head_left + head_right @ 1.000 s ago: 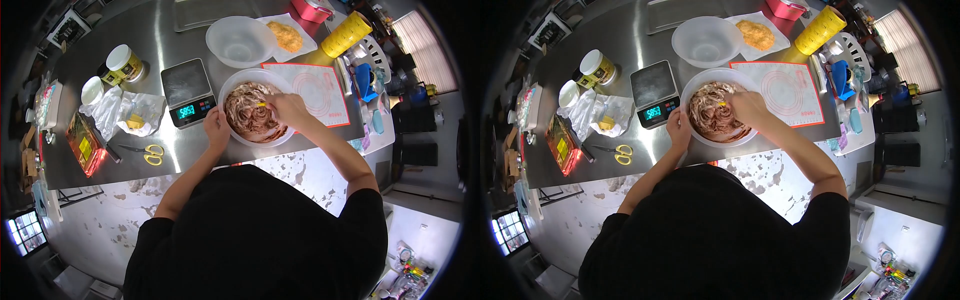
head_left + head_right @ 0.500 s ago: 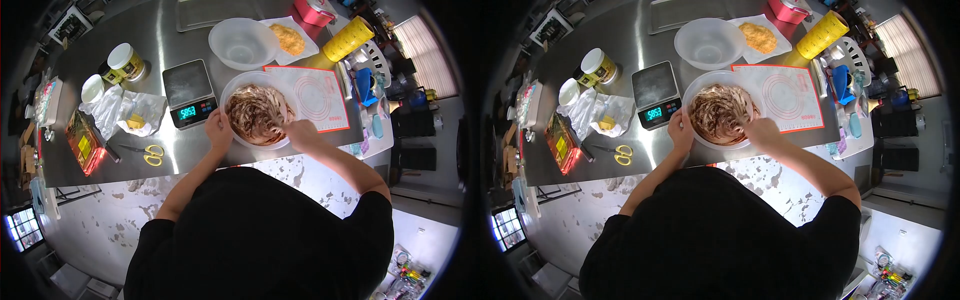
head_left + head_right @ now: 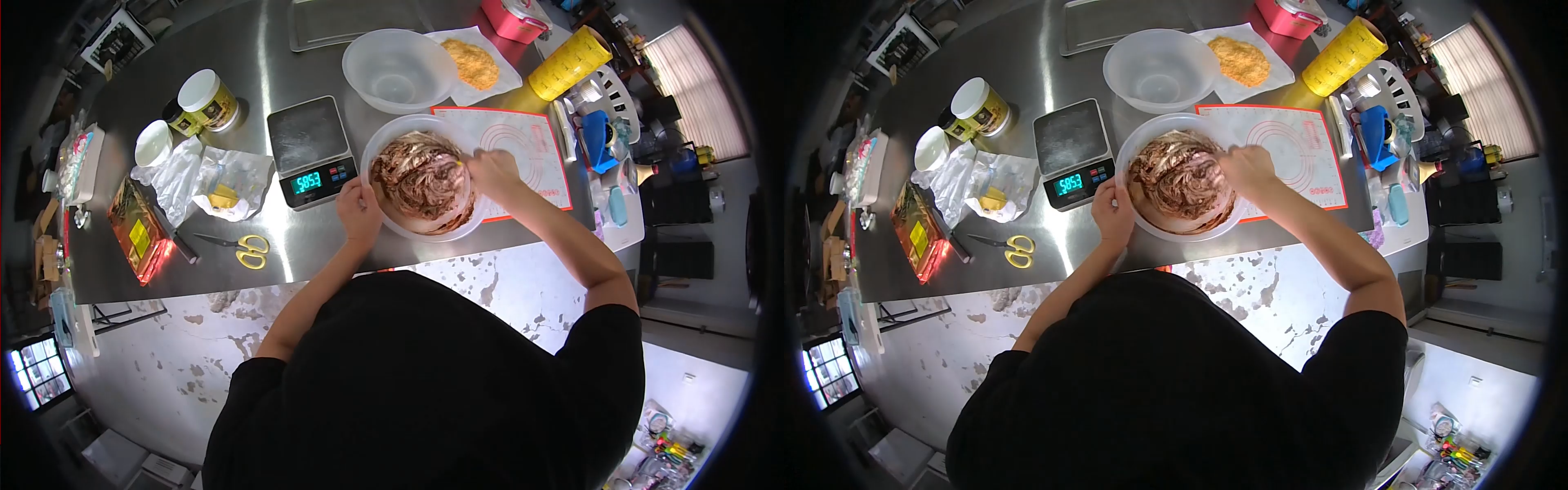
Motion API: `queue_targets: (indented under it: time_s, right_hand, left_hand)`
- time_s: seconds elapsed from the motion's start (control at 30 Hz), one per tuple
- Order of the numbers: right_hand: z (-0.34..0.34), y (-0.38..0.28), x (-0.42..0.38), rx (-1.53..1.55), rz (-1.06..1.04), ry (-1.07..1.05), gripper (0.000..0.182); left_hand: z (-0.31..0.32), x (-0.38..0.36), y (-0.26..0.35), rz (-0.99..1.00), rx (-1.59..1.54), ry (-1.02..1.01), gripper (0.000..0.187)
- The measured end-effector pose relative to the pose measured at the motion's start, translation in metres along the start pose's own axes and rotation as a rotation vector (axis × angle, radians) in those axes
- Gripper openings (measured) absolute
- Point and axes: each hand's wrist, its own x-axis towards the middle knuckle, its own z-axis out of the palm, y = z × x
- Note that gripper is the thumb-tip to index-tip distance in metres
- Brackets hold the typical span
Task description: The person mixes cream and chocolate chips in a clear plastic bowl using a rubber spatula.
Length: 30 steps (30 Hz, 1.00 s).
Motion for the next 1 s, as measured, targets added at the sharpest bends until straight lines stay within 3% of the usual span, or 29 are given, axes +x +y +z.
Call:
queue_targets:
  time_s: [0.1,0.2,0.33,0.4,0.47,0.67,0.73,0.83,1.0]
  right_hand:
    - [-0.008,-0.016,-0.031,0.011,-0.027,-0.229,0.015]
    - [-0.032,-0.046,-0.051,0.135,-0.157,-0.299,0.017]
    - [-0.011,-0.065,-0.025,0.307,-0.209,-0.075,0.021]
    - [0.006,-0.058,0.007,0.086,-0.136,0.097,0.022]
    - [0.008,-0.034,0.027,0.067,-0.043,0.136,0.024]
    - [0.009,0.000,-0.011,-0.104,-0.096,0.019,0.027]
    - [0.003,-0.014,-0.035,0.103,-0.127,-0.110,0.022]
    - [-0.013,-0.052,-0.049,0.161,-0.176,-0.164,0.021]
    - [-0.012,-0.070,-0.001,0.272,-0.163,-0.031,0.021]
  left_hand:
    - [-0.001,0.001,-0.003,-0.035,0.014,-0.004,0.017]
    - [-0.001,0.000,-0.004,-0.060,0.029,-0.029,0.019]
    - [0.001,-0.001,-0.007,0.000,-0.010,-0.016,0.015]
    - [-0.003,-0.001,-0.007,0.018,0.000,-0.049,0.015]
    - [-0.007,0.000,-0.005,0.033,0.011,-0.087,0.014]
    - [-0.010,0.006,0.001,-0.035,-0.021,0.027,0.017]
    - [-0.010,0.005,-0.002,-0.043,-0.020,0.028,0.016]
    - [-0.011,0.001,-0.004,-0.061,-0.026,0.019,0.016]
    - [-0.013,-0.004,-0.001,-0.035,-0.007,-0.011,0.016]
